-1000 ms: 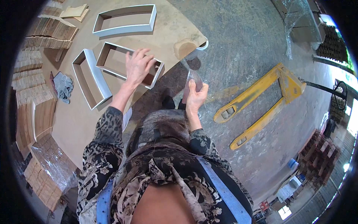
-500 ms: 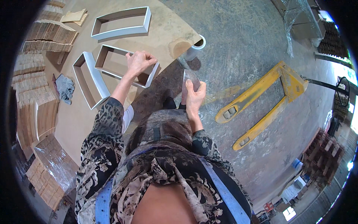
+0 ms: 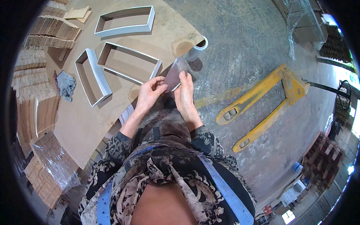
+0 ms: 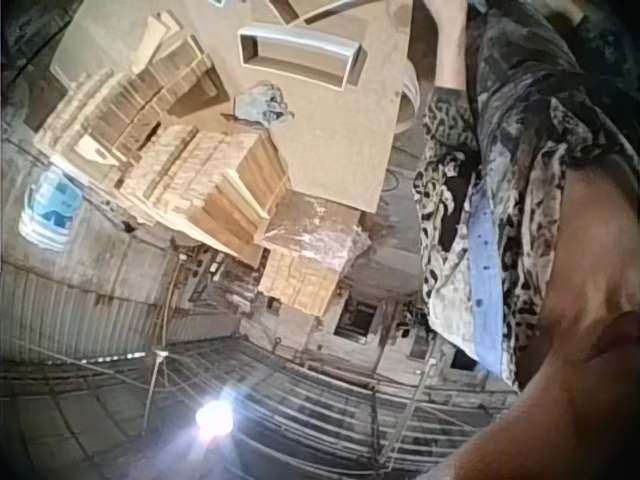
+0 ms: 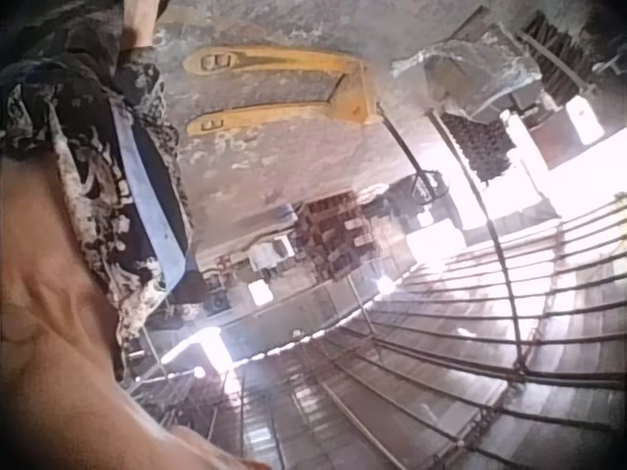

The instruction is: Sanding the edges and corners of small rectangular wooden boxes using a piece of sandpaper.

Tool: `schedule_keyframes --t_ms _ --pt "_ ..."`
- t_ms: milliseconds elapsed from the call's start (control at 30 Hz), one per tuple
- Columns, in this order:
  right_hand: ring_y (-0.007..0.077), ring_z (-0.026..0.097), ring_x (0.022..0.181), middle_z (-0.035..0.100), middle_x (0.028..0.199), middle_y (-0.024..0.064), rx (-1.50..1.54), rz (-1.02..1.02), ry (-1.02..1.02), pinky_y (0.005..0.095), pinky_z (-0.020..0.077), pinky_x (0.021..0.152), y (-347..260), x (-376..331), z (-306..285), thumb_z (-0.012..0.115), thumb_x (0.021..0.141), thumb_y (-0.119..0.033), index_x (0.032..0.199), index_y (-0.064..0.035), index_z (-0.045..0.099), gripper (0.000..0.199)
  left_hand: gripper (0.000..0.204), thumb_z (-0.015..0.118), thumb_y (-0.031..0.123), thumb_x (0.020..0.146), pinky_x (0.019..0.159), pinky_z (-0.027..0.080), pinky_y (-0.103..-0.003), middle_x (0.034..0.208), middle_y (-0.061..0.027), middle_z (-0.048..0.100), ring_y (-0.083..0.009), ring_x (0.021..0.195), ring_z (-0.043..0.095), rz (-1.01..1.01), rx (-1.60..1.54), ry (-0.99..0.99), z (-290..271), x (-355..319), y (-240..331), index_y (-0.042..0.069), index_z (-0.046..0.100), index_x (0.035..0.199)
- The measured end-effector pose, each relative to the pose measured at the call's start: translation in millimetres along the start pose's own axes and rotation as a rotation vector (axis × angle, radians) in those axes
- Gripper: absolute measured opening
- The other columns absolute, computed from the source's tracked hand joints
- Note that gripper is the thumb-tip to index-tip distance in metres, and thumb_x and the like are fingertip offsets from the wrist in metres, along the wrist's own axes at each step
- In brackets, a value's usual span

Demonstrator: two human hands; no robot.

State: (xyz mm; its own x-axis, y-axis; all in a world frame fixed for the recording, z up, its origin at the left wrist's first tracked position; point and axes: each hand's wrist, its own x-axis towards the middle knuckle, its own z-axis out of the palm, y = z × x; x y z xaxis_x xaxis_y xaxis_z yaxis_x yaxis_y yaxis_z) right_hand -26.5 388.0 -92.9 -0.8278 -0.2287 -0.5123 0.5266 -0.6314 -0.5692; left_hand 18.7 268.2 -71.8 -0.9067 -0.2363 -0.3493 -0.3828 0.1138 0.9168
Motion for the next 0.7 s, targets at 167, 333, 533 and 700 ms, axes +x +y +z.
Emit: schedule_keyframes --t_ms 167,333,533,700 --pt "0.0266 0.038 0.12 0.042 0.124 0.0127 -1.114 -0.764 0.146 0.0364 0.0328 0.096 -21.4 4.8 -0.1 0.069 0.076 -0.022 0.121 -0.0031 0.042 0.056 0.024 0.061 0.011 0.076 0.068 0.048 -0.032 0.082 -0.0107 0.063 -0.0238 0.074 0.061 0.208 0.419 -0.035 -28.8 1.3 1.4 0.003 0.062 0.099" --pt "0.023 0.058 0.095 0.063 0.093 0.0065 -1.727 -0.32 -0.738 0.0395 0.0391 0.085 -37.0 -4.9 15.5 0.07 0.067 -0.021 0.111 -0.0088 0.052 0.05 0.024 0.064 0.007 0.072 0.069 0.048 -0.035 0.087 -0.0116 0.061 -0.0293 0.082 0.059 0.532 0.627 -0.161 -26.1 -4.4 6.8 0.005 0.062 0.095" --pt "0.0221 0.06 0.087 0.064 0.085 0.0034 -1.48 -0.989 -0.39 0.0411 0.0437 0.082 -30.0 -0.1 -8.3 0.066 0.063 -0.006 0.084 -0.01 0.062 0.021 0.037 0.067 0.007 0.07 0.078 0.045 -0.037 0.103 -0.0147 0.058 -0.0311 0.093 0.056 0.642 0.55 0.317 -55.2 -5.9 10.9 0.002 0.055 0.105" --pt "0.0203 0.059 0.088 0.065 0.087 0.0003 -1.428 -1.418 -0.37 0.0434 0.0393 0.092 -30.9 -5.6 1.4 0.065 0.056 -0.005 0.073 -0.0111 0.062 0.018 0.037 0.067 0.007 0.07 0.078 0.044 -0.037 0.103 -0.0123 0.057 -0.0291 0.092 0.055 0.756 0.677 0.322 -63.1 -12.3 7.9 0.004 0.055 0.105"
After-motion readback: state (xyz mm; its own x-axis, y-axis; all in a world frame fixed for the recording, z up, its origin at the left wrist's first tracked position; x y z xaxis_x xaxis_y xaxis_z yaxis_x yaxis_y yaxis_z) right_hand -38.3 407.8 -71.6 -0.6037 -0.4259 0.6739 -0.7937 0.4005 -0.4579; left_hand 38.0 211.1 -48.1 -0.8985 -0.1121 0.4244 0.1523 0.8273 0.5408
